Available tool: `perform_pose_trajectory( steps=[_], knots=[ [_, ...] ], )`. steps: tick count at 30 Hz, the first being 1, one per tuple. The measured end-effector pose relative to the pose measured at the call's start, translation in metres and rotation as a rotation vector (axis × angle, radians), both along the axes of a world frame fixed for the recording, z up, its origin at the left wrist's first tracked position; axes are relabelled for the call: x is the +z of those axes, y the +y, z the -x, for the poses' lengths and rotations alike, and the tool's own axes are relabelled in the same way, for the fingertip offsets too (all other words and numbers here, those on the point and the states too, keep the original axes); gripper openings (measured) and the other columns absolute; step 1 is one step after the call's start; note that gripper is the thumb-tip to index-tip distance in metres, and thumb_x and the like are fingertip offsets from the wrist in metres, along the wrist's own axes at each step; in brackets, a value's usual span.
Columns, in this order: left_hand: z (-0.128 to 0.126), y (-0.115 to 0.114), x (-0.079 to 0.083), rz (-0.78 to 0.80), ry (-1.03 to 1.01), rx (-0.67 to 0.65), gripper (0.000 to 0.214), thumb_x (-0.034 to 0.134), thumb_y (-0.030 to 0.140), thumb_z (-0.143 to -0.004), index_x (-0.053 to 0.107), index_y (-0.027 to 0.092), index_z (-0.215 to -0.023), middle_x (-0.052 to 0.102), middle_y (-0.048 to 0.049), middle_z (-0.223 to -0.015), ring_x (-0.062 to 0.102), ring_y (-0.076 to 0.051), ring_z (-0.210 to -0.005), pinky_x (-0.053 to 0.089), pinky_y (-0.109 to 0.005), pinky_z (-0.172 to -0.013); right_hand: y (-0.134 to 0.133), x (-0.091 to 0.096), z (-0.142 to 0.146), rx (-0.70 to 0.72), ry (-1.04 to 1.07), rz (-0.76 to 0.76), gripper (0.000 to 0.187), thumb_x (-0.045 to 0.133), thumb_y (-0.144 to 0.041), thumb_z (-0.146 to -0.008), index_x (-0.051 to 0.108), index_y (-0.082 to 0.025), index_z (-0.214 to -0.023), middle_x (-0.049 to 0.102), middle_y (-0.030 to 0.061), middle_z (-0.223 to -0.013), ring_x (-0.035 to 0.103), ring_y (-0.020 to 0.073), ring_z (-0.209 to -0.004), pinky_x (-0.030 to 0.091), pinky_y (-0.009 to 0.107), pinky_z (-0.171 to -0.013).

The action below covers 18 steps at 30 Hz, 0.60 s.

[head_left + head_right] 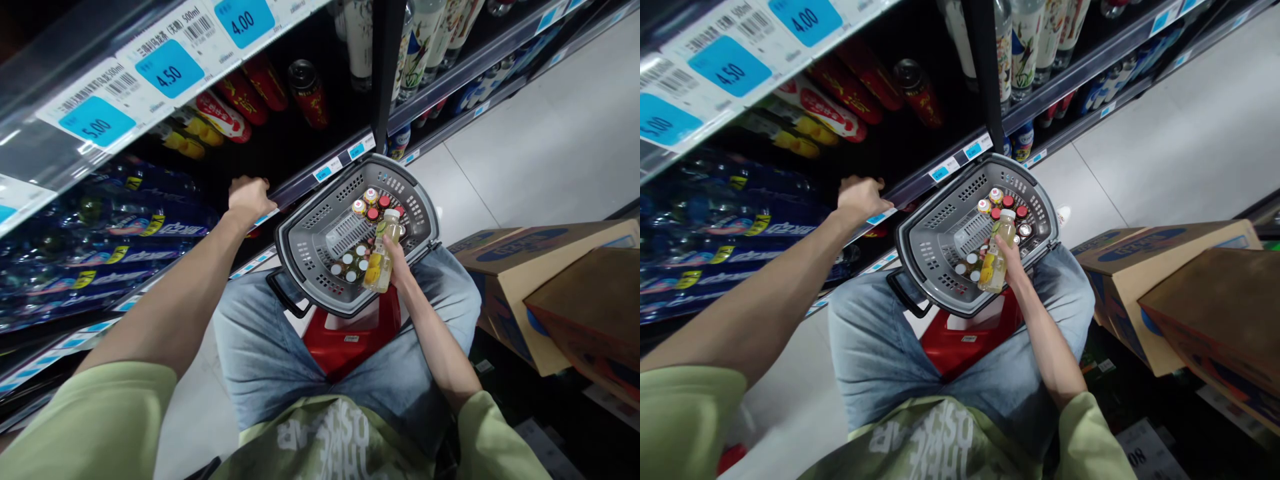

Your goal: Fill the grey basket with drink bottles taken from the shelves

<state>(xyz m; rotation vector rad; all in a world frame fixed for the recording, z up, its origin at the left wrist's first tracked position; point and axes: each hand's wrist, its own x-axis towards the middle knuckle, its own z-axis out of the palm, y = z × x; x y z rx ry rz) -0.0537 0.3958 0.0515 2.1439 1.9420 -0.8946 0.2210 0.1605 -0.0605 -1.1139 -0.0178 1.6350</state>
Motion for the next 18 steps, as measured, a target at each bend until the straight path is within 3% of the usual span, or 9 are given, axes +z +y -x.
perform_pose_trajectory(
  steps=[5, 11, 18],
  knots=[
    [0.001, 0.001, -0.001, -0.002, -0.002, -0.003, 0.059, 0.072, 0.038, -0.088, 0.074, 0.01, -0.14, 0.079, -0.0191, -0.126, 0.071, -0.034, -0.117, 0.056, -0.044, -0.107, -0.001, 0.001, -0.001, -0.044, -0.003, 0.009, 0.057, 0.099, -0.059, -0.067, 0.07, -0.025, -0.103, 0.081, 0.0012, -0.096, 0.079, 0.025, -0.09, 0.07, 0.043, -0.084],
    [-0.002, -0.001, 0.002, 0.008, -0.021, 0.032, 0.062, 0.072, 0.035, -0.089, 0.072, 0.01, -0.145, 0.076, -0.021, -0.132, 0.07, -0.037, -0.122, 0.055, -0.046, -0.109, -0.001, -0.002, -0.002, -0.051, -0.009, -0.006, 0.061, 0.092, -0.072, -0.072, 0.069, -0.026, -0.105, 0.079, 0.0009, -0.091, 0.081, 0.0278, -0.09, 0.07, 0.046, -0.082],
    [0.0, 0.0, -0.001, -0.001, -0.043, 0.054, 0.064, 0.075, 0.035, -0.088, 0.07, 0.01, -0.147, 0.074, -0.0217, -0.135, 0.067, -0.038, -0.126, 0.054, -0.046, -0.111, 0.004, 0.015, -0.002, 0.015, 0.114, 0.064, 0.061, 0.073, -0.081, -0.084, 0.068, -0.026, -0.108, 0.078, 0.0029, -0.085, 0.081, 0.0284, -0.082, 0.069, 0.044, -0.07]
  ],
)
